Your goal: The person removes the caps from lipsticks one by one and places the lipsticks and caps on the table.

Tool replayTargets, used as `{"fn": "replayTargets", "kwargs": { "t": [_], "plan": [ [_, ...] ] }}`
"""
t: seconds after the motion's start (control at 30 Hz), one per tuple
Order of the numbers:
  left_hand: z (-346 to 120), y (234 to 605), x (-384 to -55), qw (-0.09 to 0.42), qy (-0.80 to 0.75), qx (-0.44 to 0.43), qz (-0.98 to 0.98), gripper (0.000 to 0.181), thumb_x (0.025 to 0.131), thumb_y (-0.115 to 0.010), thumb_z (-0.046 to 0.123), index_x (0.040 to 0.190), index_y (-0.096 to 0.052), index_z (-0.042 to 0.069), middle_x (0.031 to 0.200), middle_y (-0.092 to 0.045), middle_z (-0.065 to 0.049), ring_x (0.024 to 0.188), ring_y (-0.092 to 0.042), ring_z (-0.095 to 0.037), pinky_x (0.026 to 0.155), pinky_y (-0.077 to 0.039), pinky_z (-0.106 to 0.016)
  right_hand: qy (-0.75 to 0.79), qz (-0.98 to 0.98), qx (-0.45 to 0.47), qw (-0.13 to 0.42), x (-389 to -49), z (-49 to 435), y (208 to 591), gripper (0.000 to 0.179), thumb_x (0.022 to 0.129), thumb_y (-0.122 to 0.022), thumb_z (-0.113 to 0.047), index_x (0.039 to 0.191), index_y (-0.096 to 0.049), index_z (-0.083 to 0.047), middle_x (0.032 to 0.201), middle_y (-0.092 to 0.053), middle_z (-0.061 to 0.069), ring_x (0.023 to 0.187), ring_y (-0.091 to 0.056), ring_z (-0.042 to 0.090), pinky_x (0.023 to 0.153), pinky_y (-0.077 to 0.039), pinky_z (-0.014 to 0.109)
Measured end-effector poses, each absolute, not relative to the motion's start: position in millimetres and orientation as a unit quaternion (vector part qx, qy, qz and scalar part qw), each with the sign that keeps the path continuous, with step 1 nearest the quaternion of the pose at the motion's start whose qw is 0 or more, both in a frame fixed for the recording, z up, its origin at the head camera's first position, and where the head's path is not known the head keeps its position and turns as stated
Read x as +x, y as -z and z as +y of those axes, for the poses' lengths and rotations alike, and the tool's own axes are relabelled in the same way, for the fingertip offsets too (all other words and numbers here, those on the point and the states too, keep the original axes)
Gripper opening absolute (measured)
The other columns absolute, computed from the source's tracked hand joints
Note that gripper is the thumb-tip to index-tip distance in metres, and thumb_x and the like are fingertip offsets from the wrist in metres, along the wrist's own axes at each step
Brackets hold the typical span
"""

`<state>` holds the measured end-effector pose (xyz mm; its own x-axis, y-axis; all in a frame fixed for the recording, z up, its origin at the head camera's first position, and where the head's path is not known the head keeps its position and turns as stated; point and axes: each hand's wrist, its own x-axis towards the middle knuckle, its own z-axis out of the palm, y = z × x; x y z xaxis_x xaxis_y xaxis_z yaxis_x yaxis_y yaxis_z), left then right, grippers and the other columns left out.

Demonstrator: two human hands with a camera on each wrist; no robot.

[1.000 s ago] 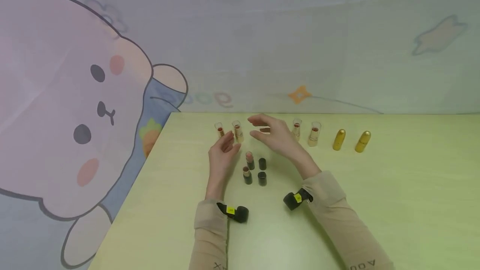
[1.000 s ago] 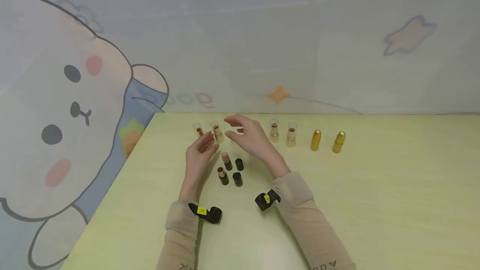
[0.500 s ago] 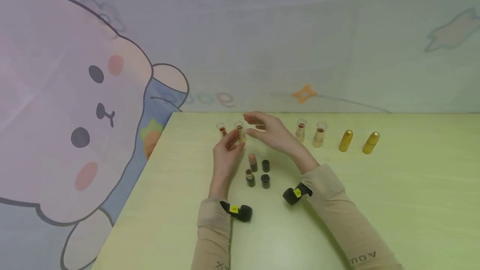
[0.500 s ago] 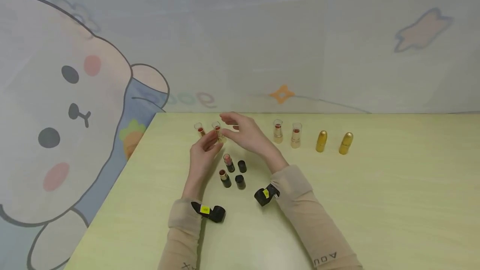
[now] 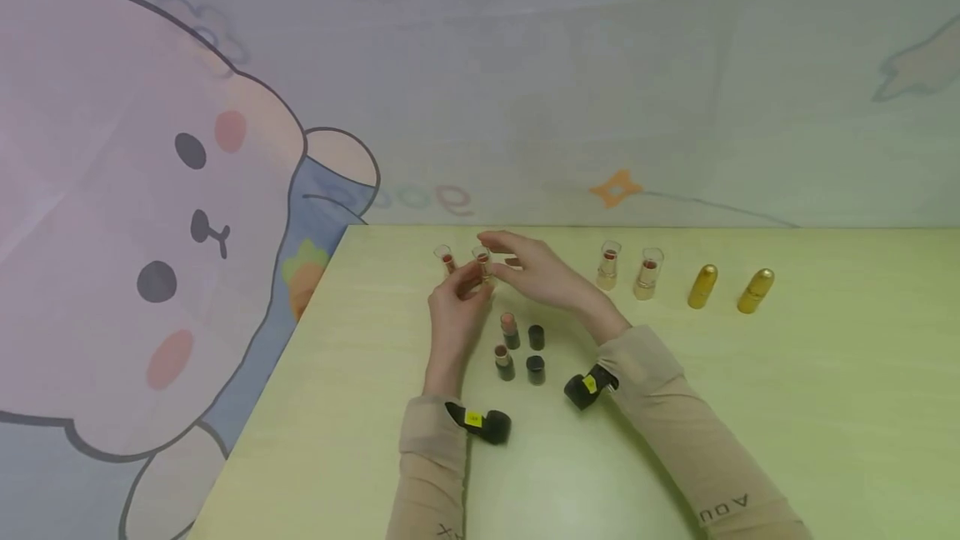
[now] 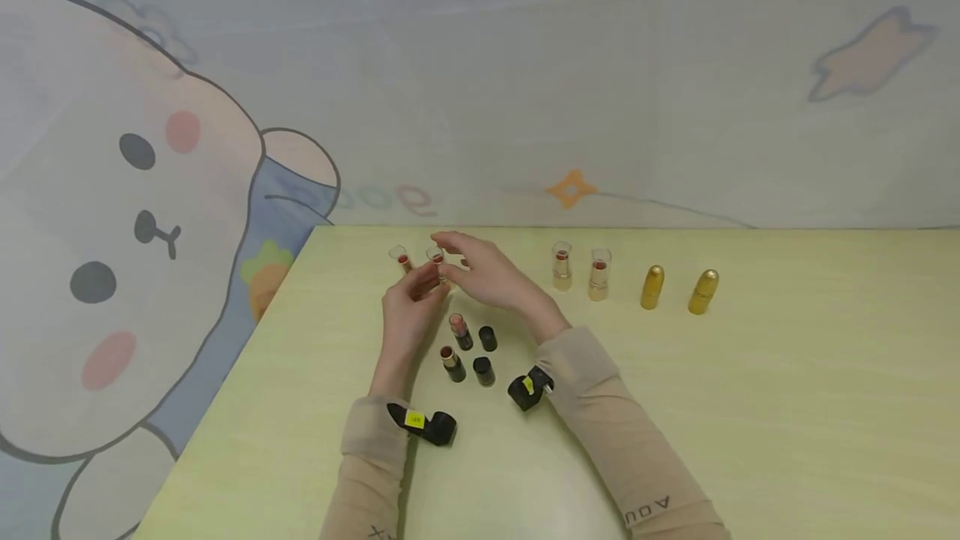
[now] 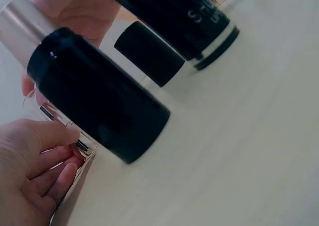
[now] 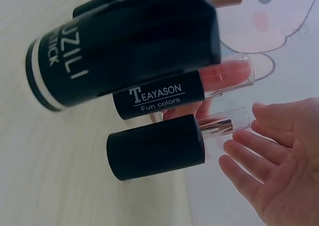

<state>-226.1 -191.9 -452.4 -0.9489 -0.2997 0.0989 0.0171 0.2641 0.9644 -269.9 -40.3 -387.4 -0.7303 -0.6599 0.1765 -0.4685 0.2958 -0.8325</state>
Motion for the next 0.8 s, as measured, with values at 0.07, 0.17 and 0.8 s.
{"fn": "replayTargets", "kwargs": {
  "t": [0.07, 0.17, 0.8],
  "plan": [
    [-191.8, 452.5, -226.5, 0.133, 0.6, 0.093, -0.784, 0.039, 0.086, -0.07, 0.012, 0.124, -0.063, 0.01, 0.116, -0.07, -0.007, 0.095, -0.069, -0.022, 0.08, -0.058, -0.029, 0.476, 0.801, -0.349, 0.101, -269.5, -40.9, 387.2, 0.048, 0.099, -0.05, -0.008, 0.145, -0.038, -0.004, 0.149, -0.044, 0.014, 0.136, -0.044, 0.032, 0.111, -0.039, 0.046],
    [-191.7, 452.5, -226.8, 0.139, 0.594, 0.094, -0.787, 0.034, 0.085, -0.071, 0.012, 0.119, -0.067, 0.011, 0.111, -0.071, -0.007, 0.092, -0.07, -0.02, 0.079, -0.058, -0.028, 0.475, 0.803, -0.347, 0.096, -269.0, -42.0, 386.5, 0.047, 0.098, -0.05, -0.007, 0.144, -0.039, -0.005, 0.145, -0.048, 0.015, 0.133, -0.048, 0.031, 0.109, -0.041, 0.045],
    [-191.9, 454.2, -225.2, 0.142, 0.541, 0.078, -0.825, 0.024, 0.081, -0.073, 0.012, 0.104, -0.072, 0.01, 0.096, -0.07, -0.007, 0.081, -0.062, -0.014, 0.073, -0.052, -0.024, 0.468, 0.819, -0.323, 0.073, -268.1, -46.9, 389.3, 0.033, 0.095, -0.058, -0.009, 0.127, -0.058, -0.002, 0.123, -0.065, 0.015, 0.116, -0.06, 0.028, 0.096, -0.052, 0.038]
  ]
}}
